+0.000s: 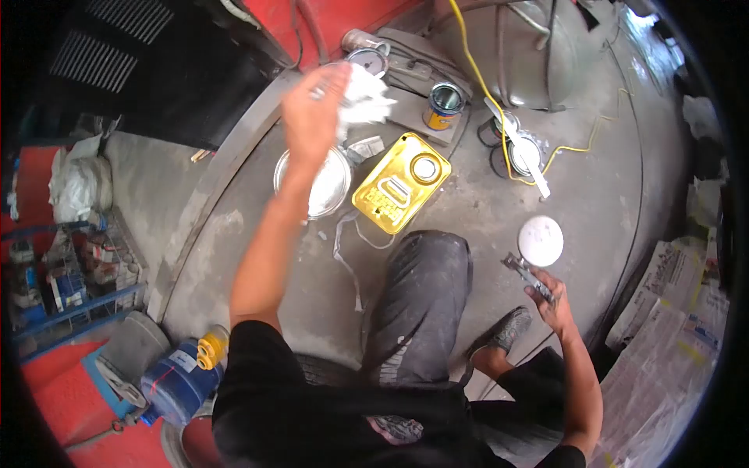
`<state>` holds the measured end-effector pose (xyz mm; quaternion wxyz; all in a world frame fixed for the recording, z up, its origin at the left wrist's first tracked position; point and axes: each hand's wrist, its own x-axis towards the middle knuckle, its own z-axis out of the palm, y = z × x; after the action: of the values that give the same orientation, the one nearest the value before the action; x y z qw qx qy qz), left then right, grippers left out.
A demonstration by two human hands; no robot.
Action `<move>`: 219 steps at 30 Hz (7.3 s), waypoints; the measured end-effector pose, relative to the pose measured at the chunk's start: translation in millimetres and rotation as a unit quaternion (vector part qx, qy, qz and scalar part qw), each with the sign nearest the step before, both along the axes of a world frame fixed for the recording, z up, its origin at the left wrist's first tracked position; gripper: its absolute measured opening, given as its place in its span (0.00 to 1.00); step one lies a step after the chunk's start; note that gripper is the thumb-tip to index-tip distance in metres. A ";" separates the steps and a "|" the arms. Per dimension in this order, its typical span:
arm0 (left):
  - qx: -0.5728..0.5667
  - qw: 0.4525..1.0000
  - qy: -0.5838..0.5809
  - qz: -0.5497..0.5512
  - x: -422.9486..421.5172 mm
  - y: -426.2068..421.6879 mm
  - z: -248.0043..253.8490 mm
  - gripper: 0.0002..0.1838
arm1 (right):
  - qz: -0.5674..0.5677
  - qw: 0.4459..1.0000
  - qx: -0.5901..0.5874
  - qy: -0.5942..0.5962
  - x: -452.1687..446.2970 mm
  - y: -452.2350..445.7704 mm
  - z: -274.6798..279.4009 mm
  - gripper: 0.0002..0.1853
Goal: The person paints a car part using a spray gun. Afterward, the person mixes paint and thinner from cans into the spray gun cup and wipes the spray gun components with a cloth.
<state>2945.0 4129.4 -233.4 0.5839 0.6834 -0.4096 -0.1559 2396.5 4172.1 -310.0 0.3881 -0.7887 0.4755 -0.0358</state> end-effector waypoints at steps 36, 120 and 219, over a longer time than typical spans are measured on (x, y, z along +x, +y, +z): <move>-0.003 0.902 -0.324 -0.286 -353.7 0.0 -57.7 0.27 | -0.056 0.991 -0.057 -0.109 -17.2 -1.7 -54.6 0.27; 0.128 0.778 -0.219 -0.575 -424.1 8.6 -93.5 0.42 | -0.156 0.987 0.004 -0.028 -137.2 99.8 -91.2 0.39; 0.311 0.769 -0.453 -0.326 -312.9 -169.0 -157.3 0.43 | -0.019 0.998 0.045 -0.028 -100.2 -29.5 -80.2 0.31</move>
<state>2632.2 3960.4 -390.7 0.0002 0.6440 -0.7543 -0.1279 2296.3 4142.6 -390.3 0.4354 -0.7603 0.4800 -0.0440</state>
